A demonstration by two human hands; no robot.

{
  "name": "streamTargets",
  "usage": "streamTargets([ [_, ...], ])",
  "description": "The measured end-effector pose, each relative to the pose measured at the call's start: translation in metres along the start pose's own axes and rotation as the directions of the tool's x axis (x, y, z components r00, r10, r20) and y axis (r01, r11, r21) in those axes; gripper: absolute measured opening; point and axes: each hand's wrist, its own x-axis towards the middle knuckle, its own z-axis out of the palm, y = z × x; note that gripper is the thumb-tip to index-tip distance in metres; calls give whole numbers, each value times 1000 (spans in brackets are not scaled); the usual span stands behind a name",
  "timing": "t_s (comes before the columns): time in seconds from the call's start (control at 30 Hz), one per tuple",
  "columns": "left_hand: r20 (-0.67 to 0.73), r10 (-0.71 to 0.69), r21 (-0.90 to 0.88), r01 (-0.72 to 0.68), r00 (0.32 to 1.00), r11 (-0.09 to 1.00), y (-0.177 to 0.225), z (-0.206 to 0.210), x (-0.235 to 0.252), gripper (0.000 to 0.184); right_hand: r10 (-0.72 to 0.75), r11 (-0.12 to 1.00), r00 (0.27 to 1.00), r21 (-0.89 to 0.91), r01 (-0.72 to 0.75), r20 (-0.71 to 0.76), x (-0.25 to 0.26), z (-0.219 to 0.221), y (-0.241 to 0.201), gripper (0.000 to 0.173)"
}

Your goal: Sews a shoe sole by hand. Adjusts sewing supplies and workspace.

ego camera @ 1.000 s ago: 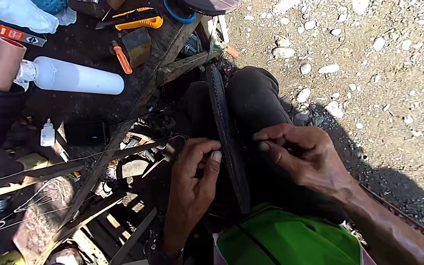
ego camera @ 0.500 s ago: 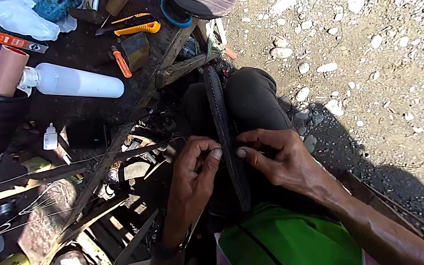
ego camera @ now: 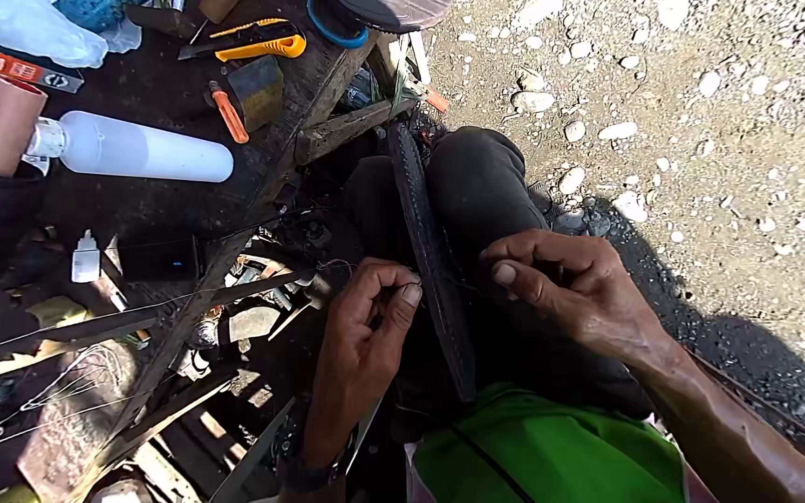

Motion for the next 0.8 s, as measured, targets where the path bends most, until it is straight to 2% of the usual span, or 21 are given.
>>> streamTargets([
  [0.1, -4, 3, -8, -3, 1000, 1000, 1, 1, 0, 17, 97, 990, 994, -103, -91, 53, 3, 16, 0, 26],
  [0.17, -4, 8, -13, -8, 1000, 1000, 1, 1, 0, 16, 107, 979, 994, -175, -101, 24, 6, 27, 7, 23],
  [0.3, -3, 14, -1, -14, 1000, 1000, -1, -2, -2, 17, -22, 976, 996, -216, 2, -88, 9, 24, 10, 16],
  [0.43, -1, 10, -42, -10, 1000, 999, -2, 0, -1, 16, -90, 915, 996, -398, 72, -27, 14, 25, 16, 24],
  [0.53, -1, 11, -50, -11, 1000, 999, -1, 1, 1, 16, -84, 907, 996, -414, 80, 10, 22, 31, 16, 20],
  [0.6, 0, 13, -48, -13, 1000, 999, -1, 1, 2, 16, 13, 960, 999, -281, 2, 51, 25, 28, 10, 16],
  [0.67, 7, 13, -41, -13, 1000, 999, -1, 1, 2, 16, 74, 997, 987, -11, -73, 145, 23, 20, 1, 12],
  [0.73, 10, 14, -42, -13, 1000, 999, -3, 1, 3, 16, 37, 956, 959, 268, -116, 282, 13, 11, -1, 12],
  [0.8, 13, 18, -27, -18, 1000, 999, -4, 1, 3, 17, -28, 869, 925, 467, -165, 380, -2, 2, -3, 19],
])
